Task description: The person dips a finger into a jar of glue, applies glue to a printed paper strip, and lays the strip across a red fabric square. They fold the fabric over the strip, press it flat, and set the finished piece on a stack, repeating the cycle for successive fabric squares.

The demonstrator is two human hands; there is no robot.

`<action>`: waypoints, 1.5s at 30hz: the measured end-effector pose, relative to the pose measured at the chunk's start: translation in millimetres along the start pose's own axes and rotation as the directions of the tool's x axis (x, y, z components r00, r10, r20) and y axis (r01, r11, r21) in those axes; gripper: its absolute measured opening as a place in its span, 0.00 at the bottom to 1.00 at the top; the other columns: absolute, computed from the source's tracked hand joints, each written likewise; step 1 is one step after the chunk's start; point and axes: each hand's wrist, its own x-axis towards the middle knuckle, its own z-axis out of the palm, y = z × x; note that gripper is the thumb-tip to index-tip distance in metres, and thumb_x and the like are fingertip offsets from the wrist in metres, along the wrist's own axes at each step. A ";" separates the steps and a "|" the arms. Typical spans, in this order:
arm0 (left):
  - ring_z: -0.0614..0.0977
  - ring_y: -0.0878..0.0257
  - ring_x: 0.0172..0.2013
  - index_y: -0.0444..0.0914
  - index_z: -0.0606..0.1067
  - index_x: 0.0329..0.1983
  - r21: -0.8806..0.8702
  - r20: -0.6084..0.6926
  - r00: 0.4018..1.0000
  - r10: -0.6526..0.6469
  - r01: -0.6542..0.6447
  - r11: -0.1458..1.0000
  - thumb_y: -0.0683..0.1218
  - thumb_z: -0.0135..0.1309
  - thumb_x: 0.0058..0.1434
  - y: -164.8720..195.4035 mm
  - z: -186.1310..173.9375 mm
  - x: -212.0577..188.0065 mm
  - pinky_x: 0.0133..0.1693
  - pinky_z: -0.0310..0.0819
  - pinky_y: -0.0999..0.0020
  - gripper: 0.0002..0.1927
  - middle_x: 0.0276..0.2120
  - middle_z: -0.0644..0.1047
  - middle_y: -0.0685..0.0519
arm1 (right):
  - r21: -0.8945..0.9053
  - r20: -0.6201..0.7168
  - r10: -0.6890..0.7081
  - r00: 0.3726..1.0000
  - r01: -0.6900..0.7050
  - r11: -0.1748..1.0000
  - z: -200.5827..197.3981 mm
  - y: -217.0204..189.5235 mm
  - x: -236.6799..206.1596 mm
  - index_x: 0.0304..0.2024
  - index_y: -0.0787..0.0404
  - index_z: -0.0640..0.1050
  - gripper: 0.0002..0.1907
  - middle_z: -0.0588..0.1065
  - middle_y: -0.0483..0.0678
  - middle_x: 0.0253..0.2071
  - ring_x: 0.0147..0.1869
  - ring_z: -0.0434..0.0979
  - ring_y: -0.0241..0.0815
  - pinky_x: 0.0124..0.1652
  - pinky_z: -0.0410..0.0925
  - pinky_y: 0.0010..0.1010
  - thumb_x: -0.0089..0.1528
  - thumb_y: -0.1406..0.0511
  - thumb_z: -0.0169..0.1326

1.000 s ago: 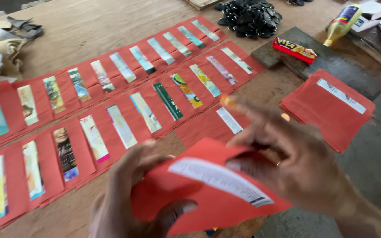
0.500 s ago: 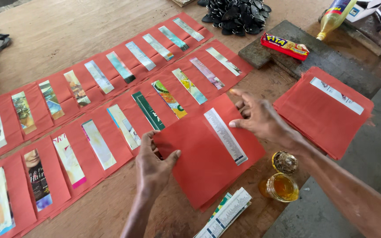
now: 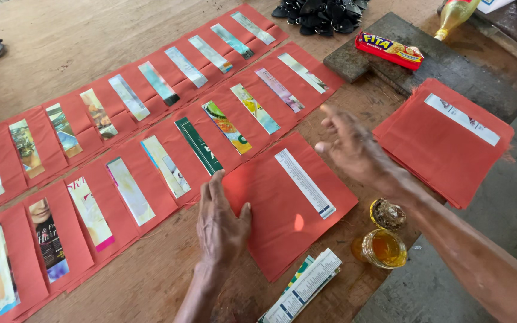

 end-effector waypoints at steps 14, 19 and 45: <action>0.60 0.43 0.69 0.35 0.67 0.67 0.241 0.101 0.951 0.291 -0.308 0.920 0.52 0.60 0.61 -25.3 6.6 -28.6 0.65 0.52 0.47 0.34 0.70 0.61 0.40 | 0.599 0.074 -0.051 0.996 -0.004 0.801 -41.1 -76.3 -125.1 0.76 0.61 0.58 0.36 0.79 0.56 0.59 0.62 0.74 0.45 0.63 0.67 0.40 0.71 0.49 0.38; 0.64 0.45 0.68 0.37 0.68 0.65 0.086 -0.078 0.952 0.296 -0.289 0.953 0.53 0.60 0.60 -1.4 -15.4 -41.1 0.62 0.58 0.50 0.32 0.68 0.64 0.38 | 0.947 0.156 -0.178 0.972 -0.096 0.306 0.3 -80.1 -141.1 0.78 0.62 0.50 0.40 0.58 0.56 0.77 0.75 0.64 0.50 0.71 0.59 0.50 0.71 0.48 0.43; 0.71 0.73 0.16 0.39 0.73 0.21 -0.802 -0.215 0.968 -0.127 -0.101 0.589 0.51 0.53 0.74 -34.1 -150.7 -90.5 0.20 0.59 0.73 0.23 0.16 0.73 0.58 | 0.941 0.258 -0.505 0.824 -0.094 0.326 120.6 -254.2 -166.8 0.79 0.49 0.26 0.54 0.42 0.53 0.86 0.92 0.30 0.48 0.83 0.26 0.52 0.67 0.31 0.30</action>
